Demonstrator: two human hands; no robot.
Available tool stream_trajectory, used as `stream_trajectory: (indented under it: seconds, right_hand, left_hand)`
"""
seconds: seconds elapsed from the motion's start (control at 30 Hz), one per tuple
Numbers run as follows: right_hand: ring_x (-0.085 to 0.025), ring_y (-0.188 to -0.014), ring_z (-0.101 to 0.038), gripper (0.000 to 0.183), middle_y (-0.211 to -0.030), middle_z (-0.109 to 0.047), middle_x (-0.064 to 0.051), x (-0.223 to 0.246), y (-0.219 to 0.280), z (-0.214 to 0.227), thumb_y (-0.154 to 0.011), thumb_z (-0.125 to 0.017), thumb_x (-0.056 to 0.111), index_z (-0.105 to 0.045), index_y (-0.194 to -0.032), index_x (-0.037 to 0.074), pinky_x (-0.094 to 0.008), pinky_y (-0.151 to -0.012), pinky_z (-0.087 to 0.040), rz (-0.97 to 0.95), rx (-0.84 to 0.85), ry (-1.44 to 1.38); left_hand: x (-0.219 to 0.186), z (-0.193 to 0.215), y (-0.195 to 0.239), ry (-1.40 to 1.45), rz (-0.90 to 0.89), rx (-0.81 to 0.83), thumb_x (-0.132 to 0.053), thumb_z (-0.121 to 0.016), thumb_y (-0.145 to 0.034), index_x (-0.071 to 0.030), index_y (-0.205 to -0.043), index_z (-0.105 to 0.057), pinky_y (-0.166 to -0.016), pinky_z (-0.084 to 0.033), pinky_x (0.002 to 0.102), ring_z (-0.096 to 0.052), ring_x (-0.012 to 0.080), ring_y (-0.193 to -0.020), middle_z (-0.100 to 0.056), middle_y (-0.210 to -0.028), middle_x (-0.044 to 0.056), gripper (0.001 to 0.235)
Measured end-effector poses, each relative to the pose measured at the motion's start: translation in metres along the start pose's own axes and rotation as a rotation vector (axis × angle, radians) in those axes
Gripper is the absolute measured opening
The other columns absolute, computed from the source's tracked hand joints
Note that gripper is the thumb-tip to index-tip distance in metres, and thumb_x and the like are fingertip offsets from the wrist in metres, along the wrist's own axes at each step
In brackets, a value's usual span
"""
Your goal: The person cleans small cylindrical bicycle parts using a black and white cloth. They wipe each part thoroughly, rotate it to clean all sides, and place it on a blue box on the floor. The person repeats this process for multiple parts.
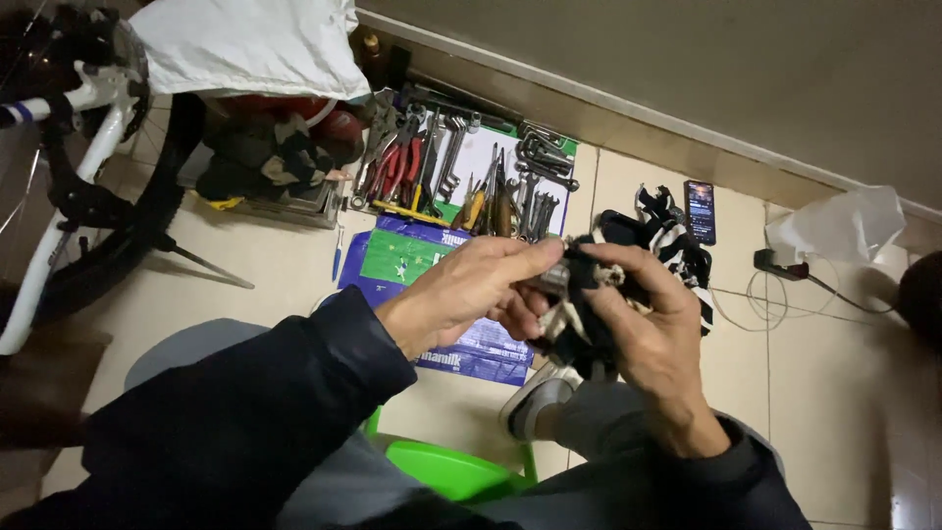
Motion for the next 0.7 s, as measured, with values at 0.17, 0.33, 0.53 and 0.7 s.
stream_trajectory:
  seconds: [0.17,0.33,0.53,0.7]
  right_hand:
    - [-0.013,-0.082,-0.059,0.03,-0.084,-0.065,-0.007,-0.024,0.007,0.002,-0.081,-0.077,0.0,-0.076,-0.111,0.004,-0.032,-0.073,-0.055,-0.266,-0.039,-0.133]
    - [-0.016,-0.071,-0.063,0.023,-0.081,-0.062,-0.009,-0.058,0.007,0.008,-0.084,-0.072,0.004,-0.073,-0.106,0.002,-0.029,-0.063,-0.058,-0.515,-0.142,-0.375]
    - [-0.015,-0.078,-0.063,0.021,-0.085,-0.067,-0.009,-0.038,0.0,0.021,-0.087,-0.076,0.01,-0.076,-0.107,0.007,-0.032,-0.072,-0.055,-0.361,-0.1,-0.041]
    - [-0.015,-0.046,-0.05,0.028,-0.087,-0.064,-0.013,0.02,0.0,0.039,-0.092,-0.059,0.0,-0.065,-0.12,-0.001,-0.025,-0.033,-0.039,-0.175,-0.055,0.084]
  left_hand:
    - [-0.015,-0.008,0.007,-0.095,-0.13,0.017,-0.035,-0.067,-0.095,0.01,-0.111,-0.058,-0.061,-0.064,0.031,-0.074,0.02,-0.066,-0.068,-0.086,0.018,0.049]
    - [-0.021,-0.012,0.003,-0.309,-0.303,0.053,-0.022,-0.072,-0.094,0.004,-0.116,-0.055,-0.076,-0.065,0.041,-0.075,0.0291,-0.088,-0.068,-0.1,0.023,0.038]
    - [-0.025,-0.01,0.005,-0.471,-0.302,-0.043,-0.017,-0.072,-0.093,0.003,-0.117,-0.055,-0.083,-0.063,0.042,-0.074,0.0326,-0.094,-0.068,-0.103,0.023,0.036]
    - [-0.027,0.016,-0.003,-0.531,-0.19,-0.269,-0.021,-0.078,-0.083,-0.001,-0.098,-0.066,-0.049,-0.047,0.025,-0.061,0.0115,-0.053,-0.067,-0.067,0.005,0.028]
Point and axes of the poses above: each hand's wrist, its own y-axis away from the middle knuckle, its own z-axis out of the back of the hand, x = y × z, the point moved 8 cm from there along -y, towards the middle knuckle
